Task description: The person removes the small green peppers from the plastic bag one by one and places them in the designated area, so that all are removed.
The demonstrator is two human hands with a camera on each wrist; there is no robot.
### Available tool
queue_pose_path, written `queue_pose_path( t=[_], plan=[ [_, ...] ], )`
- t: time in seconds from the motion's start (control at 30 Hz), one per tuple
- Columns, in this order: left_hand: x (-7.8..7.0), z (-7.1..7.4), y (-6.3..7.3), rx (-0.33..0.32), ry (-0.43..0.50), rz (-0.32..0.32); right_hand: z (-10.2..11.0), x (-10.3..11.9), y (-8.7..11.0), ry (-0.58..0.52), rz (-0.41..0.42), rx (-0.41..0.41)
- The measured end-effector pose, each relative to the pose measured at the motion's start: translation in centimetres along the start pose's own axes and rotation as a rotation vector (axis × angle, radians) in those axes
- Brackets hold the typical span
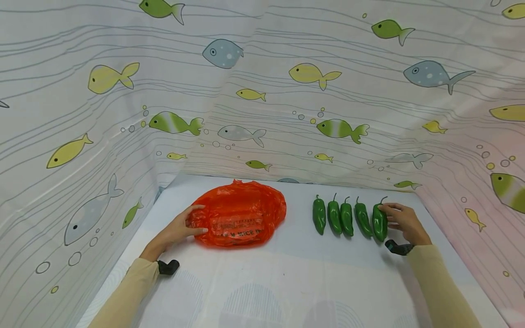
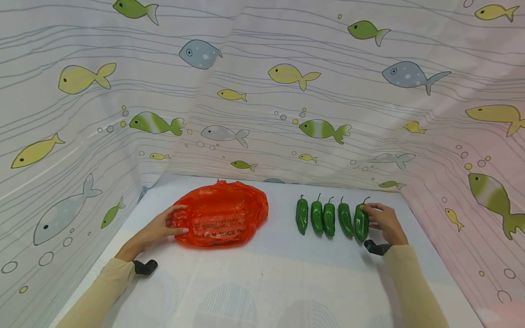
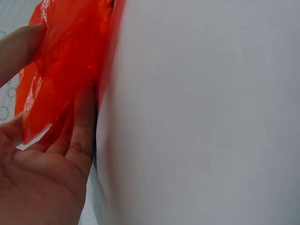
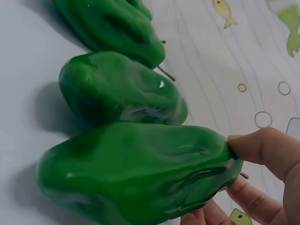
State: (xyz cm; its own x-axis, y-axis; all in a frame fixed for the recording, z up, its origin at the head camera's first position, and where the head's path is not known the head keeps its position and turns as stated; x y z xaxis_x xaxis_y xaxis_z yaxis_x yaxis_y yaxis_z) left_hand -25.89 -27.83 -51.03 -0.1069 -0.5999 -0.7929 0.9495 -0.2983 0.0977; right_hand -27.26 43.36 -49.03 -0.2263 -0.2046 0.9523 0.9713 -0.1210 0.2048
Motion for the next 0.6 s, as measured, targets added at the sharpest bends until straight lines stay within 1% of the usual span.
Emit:
queue_pose_path(
  t=[0.33, 0.6],
  plan=[
    [-0.2, 0.0, 0.1, 0.005, 0.012, 0.001, -0.4, -0.2, -0.9, -0.009, -0.085, -0.03],
    [-0.1, -0.1, 0.0, 0.01, -0.003, 0.013, -0.5, -0.7, -1.9, -0.004, -0.111, -0.051]
  ],
)
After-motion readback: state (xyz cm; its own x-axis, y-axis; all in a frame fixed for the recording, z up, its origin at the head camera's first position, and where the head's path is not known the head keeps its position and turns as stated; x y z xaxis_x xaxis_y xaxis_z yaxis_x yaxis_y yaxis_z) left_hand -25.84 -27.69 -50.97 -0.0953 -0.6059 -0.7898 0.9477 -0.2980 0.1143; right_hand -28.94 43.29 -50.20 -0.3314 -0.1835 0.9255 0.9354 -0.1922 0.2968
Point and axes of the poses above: each hand's wrist, its own y-axis away from the middle knuckle, its own z-axis out of the back of the hand, x = y × z, the point moved 1 cm from there along -y, towards the middle knuckle, and after that the axes turned 14 degrees about -y, right-handed, at the moved point
